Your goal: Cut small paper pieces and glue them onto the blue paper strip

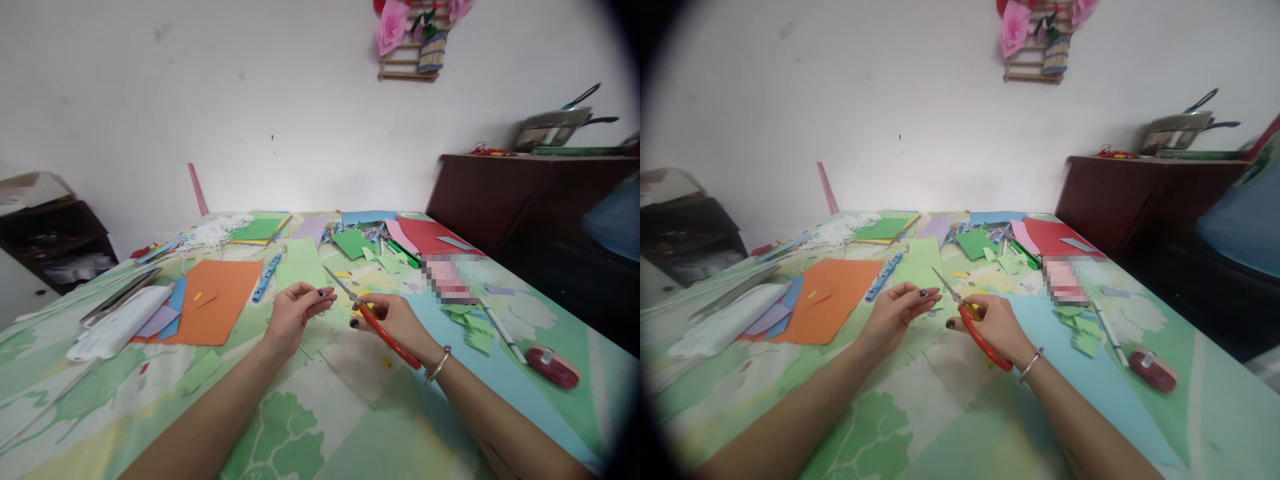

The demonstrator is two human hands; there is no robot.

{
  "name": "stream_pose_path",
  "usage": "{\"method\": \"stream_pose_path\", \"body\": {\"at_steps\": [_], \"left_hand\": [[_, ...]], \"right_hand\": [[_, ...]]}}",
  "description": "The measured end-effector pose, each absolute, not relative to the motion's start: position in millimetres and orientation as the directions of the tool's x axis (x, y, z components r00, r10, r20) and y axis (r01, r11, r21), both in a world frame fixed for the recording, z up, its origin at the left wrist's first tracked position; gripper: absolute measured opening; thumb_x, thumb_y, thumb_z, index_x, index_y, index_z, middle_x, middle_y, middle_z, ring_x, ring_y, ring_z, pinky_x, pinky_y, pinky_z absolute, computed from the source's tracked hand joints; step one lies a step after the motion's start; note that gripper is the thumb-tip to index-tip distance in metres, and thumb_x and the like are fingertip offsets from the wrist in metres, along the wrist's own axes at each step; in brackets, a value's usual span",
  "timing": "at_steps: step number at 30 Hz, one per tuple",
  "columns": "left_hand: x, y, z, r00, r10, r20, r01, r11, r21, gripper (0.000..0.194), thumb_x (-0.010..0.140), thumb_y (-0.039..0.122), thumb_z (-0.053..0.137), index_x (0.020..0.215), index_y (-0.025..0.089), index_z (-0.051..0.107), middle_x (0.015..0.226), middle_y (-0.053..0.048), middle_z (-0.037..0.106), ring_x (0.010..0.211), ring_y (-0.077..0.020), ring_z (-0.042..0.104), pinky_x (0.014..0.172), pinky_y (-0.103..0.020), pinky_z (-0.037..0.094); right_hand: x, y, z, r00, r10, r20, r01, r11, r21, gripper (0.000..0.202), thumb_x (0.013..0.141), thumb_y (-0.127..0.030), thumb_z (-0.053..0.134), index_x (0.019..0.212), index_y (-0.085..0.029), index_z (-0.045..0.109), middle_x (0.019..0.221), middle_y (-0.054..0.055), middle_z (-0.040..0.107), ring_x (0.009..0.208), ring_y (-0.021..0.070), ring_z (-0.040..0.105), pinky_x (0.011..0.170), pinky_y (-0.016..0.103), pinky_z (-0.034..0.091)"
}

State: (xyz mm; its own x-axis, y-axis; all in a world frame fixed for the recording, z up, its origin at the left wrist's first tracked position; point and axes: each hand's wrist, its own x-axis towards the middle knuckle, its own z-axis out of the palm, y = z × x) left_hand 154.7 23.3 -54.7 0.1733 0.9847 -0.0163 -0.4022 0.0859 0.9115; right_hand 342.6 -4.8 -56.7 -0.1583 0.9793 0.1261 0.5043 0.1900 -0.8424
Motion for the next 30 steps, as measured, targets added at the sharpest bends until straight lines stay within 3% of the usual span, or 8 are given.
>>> {"method": "stream_pose_path", "body": {"at_steps": [4,9,14,20,30], "left_hand": [[155,22,-55,0.189,0.982,-0.006,-0.403,0.083,0.911,0.023,0.065,0.019,0.071,0.057,0.013,0.050,0.077,-0.008,0.070,0.077,-0.0182,0.067,0.074,-0.027,0.051],[156,23,-56,0.226,0.974,0.010,-0.372,0.077,0.925,0.019,0.062,0.021,0.073,0.071,0.011,0.060,0.075,-0.006,0.069,0.071,-0.0144,0.066,0.068,-0.023,0.048],[155,24,-53,0.195,0.978,0.079,-0.323,-0.012,0.946,0.025,0.064,0.020,0.072,0.083,0.015,0.056,0.076,-0.005,0.070,0.068,-0.0140,0.065,0.061,-0.022,0.045],[153,23,-55,0.184,0.980,0.079,-0.308,-0.019,0.951,0.026,0.065,0.019,0.071,0.081,0.016,0.051,0.070,-0.004,0.070,0.071,-0.0168,0.067,0.064,-0.023,0.047],[153,24,-56,0.163,0.986,0.045,-0.330,0.012,0.944,0.031,0.063,0.018,0.073,0.083,0.016,0.050,0.070,-0.005,0.071,0.068,-0.0166,0.068,0.071,-0.028,0.052]], "right_hand": [[342,-5,-58,-0.163,0.978,0.132,0.487,0.196,-0.851,0.029,0.066,-0.040,0.064,0.083,-0.016,0.065,0.064,0.002,0.061,0.053,0.0127,0.049,0.046,0.023,0.035],[338,-9,-58,-0.179,0.968,0.179,0.517,0.247,-0.820,0.028,0.069,-0.040,0.061,0.084,-0.017,0.061,0.062,0.000,0.057,0.052,0.0112,0.045,0.046,0.022,0.032],[336,-13,-55,-0.202,0.939,0.278,0.659,0.340,-0.671,0.027,0.069,-0.039,0.062,0.087,-0.020,0.056,0.057,-0.005,0.047,0.051,0.0101,0.038,0.048,0.022,0.029],[335,-13,-57,-0.229,0.902,0.366,0.805,0.387,-0.450,0.030,0.068,-0.041,0.062,0.089,-0.022,0.055,0.070,0.000,0.055,0.060,0.0140,0.046,0.054,0.023,0.031],[334,-16,-58,-0.239,0.892,0.383,0.871,0.371,-0.321,0.031,0.071,-0.043,0.059,0.094,-0.023,0.055,0.076,0.003,0.057,0.066,0.0171,0.052,0.058,0.025,0.034]]}}
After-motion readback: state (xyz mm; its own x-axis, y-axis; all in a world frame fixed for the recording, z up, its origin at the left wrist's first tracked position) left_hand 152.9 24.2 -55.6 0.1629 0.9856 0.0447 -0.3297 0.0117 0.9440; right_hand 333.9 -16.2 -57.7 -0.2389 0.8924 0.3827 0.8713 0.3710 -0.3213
